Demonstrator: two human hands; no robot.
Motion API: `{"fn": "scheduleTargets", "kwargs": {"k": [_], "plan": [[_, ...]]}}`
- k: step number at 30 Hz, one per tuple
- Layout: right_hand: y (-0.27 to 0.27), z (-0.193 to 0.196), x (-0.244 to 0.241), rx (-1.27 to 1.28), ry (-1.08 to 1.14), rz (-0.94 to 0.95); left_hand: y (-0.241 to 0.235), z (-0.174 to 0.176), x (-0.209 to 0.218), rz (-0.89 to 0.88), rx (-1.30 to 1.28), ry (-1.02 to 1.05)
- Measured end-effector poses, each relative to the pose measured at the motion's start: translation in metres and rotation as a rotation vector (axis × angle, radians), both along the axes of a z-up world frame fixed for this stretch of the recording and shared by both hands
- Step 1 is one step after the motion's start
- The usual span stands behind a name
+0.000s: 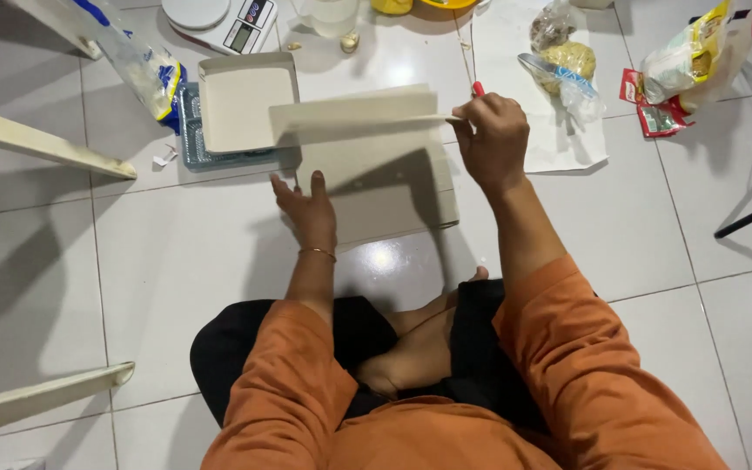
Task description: The person sits on the floor and assembles a flat-packed cardboard box by hand. They fold the side flaps and tuck the tabs into the corresponding slots to form the box structure.
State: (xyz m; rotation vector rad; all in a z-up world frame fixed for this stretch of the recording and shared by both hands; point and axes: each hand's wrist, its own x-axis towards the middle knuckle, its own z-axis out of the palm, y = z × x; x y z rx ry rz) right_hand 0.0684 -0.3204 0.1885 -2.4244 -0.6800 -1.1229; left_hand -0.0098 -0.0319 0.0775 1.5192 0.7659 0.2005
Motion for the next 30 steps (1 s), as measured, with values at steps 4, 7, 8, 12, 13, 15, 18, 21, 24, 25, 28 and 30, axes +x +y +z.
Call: {"fn": "scheduleTargets", "kwargs": {"k": [4,7,8,12,13,15,18,21,24,25,28,30], "plan": [[0.027,-0.042,-0.032,-0.208,-0.207,-0.12,-0.025,0.022,-0.037,0.095,0.584,-0.372],[0.033,-0.104,-0.05,-0.339,0.052,-0.109,-0.023,0.005,-0.042,-0.292,1.224,-0.291],[0.034,-0.119,-0.056,-0.41,0.179,-0.015,-0.025,0.014,-0.044,-0.553,1.266,-0.164],[0.045,-0.136,-0.078,-0.64,0.605,0.058,-0.022,-0.054,-0.036,-0.936,1.212,-0.125],[0.044,-0.137,-0.077,-0.642,0.596,0.054,-0.02,-0.077,-0.033,-0.93,1.215,-0.133],[0.045,-0.143,-0.081,-0.64,0.83,0.065,-0.015,-0.126,-0.033,-0.99,1.221,-0.075],[0.045,-0.17,-0.071,-0.626,0.949,0.067,-0.009,-0.126,-0.024,-1.01,1.244,-0.032],[0.05,-0.158,-0.072,-0.552,1.02,0.035,0.003,-0.09,-0.023,-1.032,1.208,0.114],[0.038,-0.177,-0.06,-0.541,1.02,0.055,0.01,-0.052,-0.014,-1.103,1.144,0.239],[0.036,-0.184,-0.058,-0.539,1.024,0.055,0.013,-0.078,-0.012,-1.107,1.144,0.241],[0.029,-0.199,-0.047,-0.656,0.887,-0.026,0.018,-0.13,-0.002,-1.028,1.305,0.021],[0.026,-0.206,-0.043,-0.671,0.9,-0.083,0.018,-0.135,0.002,-1.049,1.349,-0.014]]}}
